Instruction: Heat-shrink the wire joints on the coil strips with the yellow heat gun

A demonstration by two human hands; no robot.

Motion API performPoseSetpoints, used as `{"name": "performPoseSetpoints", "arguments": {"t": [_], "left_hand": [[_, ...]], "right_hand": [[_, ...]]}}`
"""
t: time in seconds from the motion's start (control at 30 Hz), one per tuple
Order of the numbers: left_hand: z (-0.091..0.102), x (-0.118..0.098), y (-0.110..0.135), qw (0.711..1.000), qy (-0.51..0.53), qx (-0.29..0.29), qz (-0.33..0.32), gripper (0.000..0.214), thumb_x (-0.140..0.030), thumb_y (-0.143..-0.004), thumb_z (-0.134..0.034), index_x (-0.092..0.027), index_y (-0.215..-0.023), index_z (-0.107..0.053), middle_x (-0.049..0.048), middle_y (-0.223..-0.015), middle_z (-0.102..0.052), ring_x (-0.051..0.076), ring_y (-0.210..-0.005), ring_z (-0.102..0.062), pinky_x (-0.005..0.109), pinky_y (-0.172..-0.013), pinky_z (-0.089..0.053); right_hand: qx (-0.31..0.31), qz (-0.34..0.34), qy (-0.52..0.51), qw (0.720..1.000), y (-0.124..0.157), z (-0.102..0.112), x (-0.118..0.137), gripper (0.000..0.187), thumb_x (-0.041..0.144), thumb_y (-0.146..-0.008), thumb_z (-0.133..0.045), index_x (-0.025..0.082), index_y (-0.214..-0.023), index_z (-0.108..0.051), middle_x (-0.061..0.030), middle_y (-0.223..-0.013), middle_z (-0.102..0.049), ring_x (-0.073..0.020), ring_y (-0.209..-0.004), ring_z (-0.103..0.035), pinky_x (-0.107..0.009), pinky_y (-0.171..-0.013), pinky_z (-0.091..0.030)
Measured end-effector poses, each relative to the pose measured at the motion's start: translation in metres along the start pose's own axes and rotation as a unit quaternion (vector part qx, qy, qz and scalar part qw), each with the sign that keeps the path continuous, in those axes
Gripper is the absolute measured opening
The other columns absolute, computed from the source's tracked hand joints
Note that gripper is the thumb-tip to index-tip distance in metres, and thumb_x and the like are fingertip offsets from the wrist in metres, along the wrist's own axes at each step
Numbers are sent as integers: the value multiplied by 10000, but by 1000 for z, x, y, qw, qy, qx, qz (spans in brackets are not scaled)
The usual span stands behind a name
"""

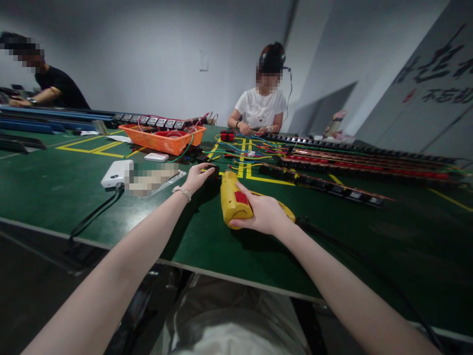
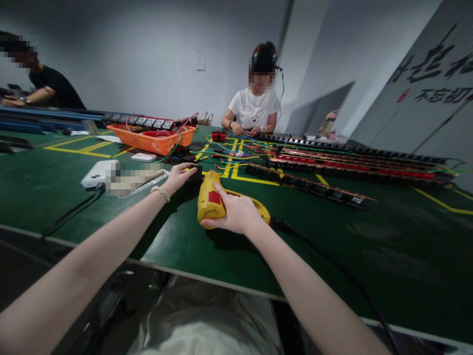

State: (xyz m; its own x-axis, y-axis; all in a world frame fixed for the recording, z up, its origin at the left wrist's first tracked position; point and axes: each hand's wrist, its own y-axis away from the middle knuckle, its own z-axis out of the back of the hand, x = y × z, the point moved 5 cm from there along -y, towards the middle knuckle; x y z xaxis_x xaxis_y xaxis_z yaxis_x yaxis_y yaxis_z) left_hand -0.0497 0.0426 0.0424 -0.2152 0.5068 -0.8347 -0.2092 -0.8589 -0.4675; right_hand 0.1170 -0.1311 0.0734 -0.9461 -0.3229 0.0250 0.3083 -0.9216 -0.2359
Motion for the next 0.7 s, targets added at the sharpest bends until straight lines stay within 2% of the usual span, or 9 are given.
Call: {"name": "performPoseSetpoints", "arguments": {"t": [0.27, 0.57, 0.7], "left_hand": [[-1, -1, 0, 1000, -2, 0, 8, 392, -403, -698, -563, -131, -973, -629, 70, -869, -668, 146, -700, -609, 230, -636, -480], [-1, 3, -3, 1000, -4, 1, -4, 414, -429, -696, -558, -135, -979, -629, 74, -894, -665, 158, -739, -612, 248, -678, -480], [-2, 3, -3, 1000, -8, 5, -10, 427, -442, -693, -560, -134, -981, -628, 74, -903, -663, 162, -757, -612, 250, -692, -481]], "right_hand": [[4, -20, 21, 1000, -3, 0, -15, 982, 760, -650, -387, 203, -1399, -83, -102, -1006, -635, -288, -883, -599, -336, -688, -408], [-7, 7, 2, 1000, 1, 1, -8, 1006, 748, -655, -402, 159, -1399, -67, -118, -1035, -622, -290, -896, -594, -339, -701, -410], [-6, 29, -14, 999, 4, 2, 1, 999, 751, -640, -416, 179, -1396, -102, -106, -1060, -613, -289, -881, -599, -337, -690, -413]]}}
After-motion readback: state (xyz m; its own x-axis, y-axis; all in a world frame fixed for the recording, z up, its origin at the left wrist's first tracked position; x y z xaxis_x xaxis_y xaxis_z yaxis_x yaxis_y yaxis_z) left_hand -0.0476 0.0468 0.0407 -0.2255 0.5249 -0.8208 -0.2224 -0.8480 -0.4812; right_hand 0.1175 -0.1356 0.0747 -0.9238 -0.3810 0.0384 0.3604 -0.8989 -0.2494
